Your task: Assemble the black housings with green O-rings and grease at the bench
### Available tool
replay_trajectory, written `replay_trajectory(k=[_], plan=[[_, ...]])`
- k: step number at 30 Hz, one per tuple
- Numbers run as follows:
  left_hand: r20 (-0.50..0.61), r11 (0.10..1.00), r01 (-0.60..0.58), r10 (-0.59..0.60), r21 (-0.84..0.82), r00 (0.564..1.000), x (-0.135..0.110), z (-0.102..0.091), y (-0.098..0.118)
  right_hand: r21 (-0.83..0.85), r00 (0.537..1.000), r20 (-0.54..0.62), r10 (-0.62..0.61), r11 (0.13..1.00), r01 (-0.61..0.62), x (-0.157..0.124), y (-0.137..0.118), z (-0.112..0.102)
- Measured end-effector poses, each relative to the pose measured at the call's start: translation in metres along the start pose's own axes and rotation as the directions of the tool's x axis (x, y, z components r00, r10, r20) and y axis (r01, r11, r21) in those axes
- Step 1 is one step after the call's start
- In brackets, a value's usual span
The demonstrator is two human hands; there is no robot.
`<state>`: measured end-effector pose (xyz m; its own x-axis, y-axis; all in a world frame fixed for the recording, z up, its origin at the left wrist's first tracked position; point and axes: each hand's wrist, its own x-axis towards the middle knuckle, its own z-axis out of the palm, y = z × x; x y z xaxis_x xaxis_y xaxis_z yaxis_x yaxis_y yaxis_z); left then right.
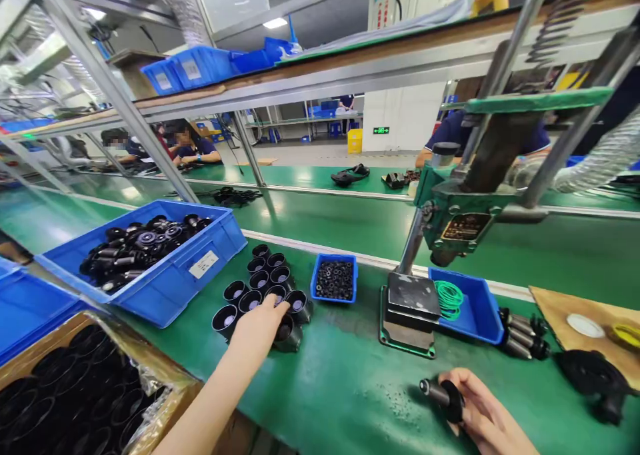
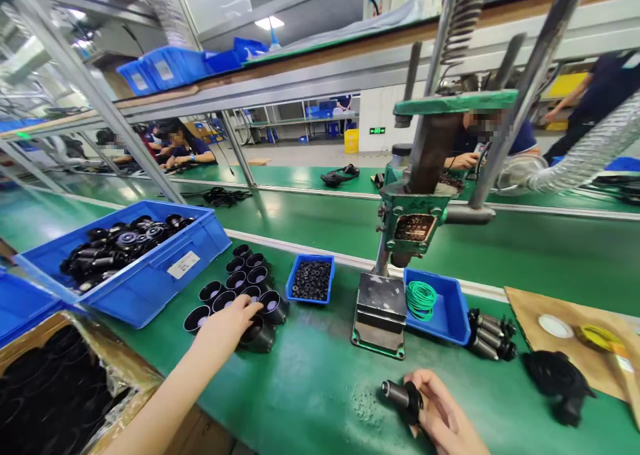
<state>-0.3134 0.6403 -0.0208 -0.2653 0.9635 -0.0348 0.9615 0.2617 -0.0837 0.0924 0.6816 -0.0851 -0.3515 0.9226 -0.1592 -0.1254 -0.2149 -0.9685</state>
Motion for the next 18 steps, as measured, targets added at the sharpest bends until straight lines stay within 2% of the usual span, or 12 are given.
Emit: replay_trajectory(k=[2, 4, 7, 11, 13, 15, 18], plan=[[-0.103, 0.999, 0.026, -0.030, -0.037, 0.994, -0.012, -0.004, -0.005, 0.009, 1.000, 0.026, 0.004, 1.000, -0.005, 0.001, -0.001, 0.000], [-0.235, 0.991, -0.022, -0.009, -0.129, 0.972, -0.024, -0.001, -0.004, 0.015, 1.000, 0.022, 0.008, 1.000, -0.008, 0.001, 0.000, 0.000], [-0.402, 0.975, -0.116, 0.031, -0.188, 0.915, -0.037, 0.015, 0.006, 0.025, 1.000, 0.011, -0.002, 1.000, 0.002, 0.002, 0.001, 0.000], [-0.533, 0.979, -0.077, -0.037, -0.191, 0.845, -0.042, 0.042, 0.019, 0.050, 0.999, 0.038, 0.004, 0.999, -0.006, 0.003, 0.004, -0.003], [-0.548, 0.964, -0.121, -0.029, -0.235, 0.836, -0.046, 0.050, 0.023, 0.063, 0.999, 0.044, 0.001, 0.998, -0.004, 0.004, 0.006, -0.005], [-0.498, 0.926, -0.226, 0.049, -0.302, 0.866, -0.054, 0.054, 0.027, 0.082, 0.999, 0.044, -0.001, 0.997, -0.003, 0.004, 0.008, -0.007], [-0.369, 0.809, -0.359, 0.191, -0.465, 0.909, -0.066, 0.057, 0.038, 0.108, 0.999, 0.050, 0.001, 0.994, -0.007, 0.005, 0.007, -0.008]])
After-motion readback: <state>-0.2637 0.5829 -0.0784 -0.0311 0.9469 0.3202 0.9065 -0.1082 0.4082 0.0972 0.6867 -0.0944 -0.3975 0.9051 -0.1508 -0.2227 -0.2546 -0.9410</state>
